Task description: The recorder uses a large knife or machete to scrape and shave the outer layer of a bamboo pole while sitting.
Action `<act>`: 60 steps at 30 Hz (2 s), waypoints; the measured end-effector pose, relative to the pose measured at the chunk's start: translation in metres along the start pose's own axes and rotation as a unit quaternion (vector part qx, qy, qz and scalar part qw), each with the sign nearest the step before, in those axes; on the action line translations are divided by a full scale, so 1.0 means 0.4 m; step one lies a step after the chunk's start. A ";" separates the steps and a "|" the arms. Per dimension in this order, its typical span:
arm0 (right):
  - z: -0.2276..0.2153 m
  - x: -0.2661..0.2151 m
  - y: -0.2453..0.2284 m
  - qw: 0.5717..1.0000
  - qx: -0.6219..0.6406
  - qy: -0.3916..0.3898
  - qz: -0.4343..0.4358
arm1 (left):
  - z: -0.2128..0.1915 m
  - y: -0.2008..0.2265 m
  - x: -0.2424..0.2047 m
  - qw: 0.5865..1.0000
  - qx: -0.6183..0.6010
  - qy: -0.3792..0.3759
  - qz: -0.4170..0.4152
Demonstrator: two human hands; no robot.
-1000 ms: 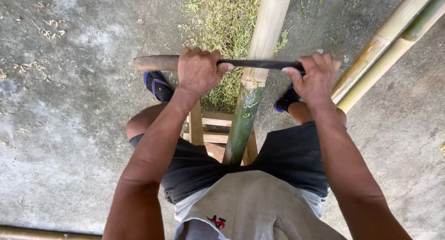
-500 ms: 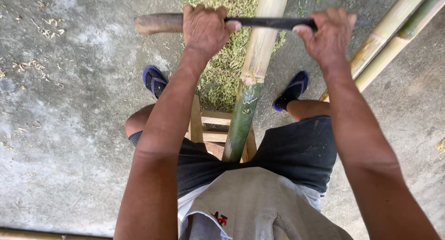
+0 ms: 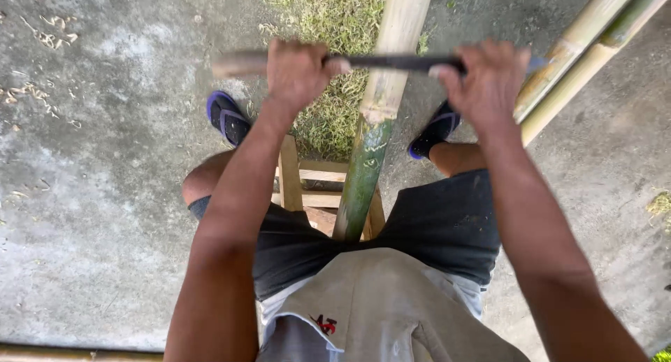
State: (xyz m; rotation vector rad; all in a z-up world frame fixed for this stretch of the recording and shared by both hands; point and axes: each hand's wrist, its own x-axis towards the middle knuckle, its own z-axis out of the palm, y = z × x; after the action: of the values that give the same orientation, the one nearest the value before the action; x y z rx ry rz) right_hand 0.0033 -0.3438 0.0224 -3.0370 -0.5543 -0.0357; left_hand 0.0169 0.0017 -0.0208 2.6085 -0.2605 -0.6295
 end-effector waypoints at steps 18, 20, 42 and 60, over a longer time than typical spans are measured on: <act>0.003 -0.010 -0.051 0.996 -0.059 0.050 -0.036 | 0.079 -0.054 -0.021 0.995 -0.052 0.084 0.017; 0.010 -0.041 -0.066 0.997 -0.059 0.043 -0.028 | 0.095 -0.058 -0.041 0.995 -0.055 0.080 0.018; -0.013 0.040 -0.041 0.995 -0.037 0.075 -0.062 | 0.122 -0.061 -0.001 0.991 -0.050 0.122 0.012; -0.008 0.033 -0.011 0.997 -0.012 0.064 -0.037 | 0.167 -0.083 0.049 0.981 -0.018 0.186 0.051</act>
State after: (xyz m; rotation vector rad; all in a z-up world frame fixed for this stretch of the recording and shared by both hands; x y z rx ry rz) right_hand 0.0142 -0.3354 0.0264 -3.0086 -0.6584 -0.2407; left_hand 0.0050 0.0007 -0.0970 2.5954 -0.2572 -0.1033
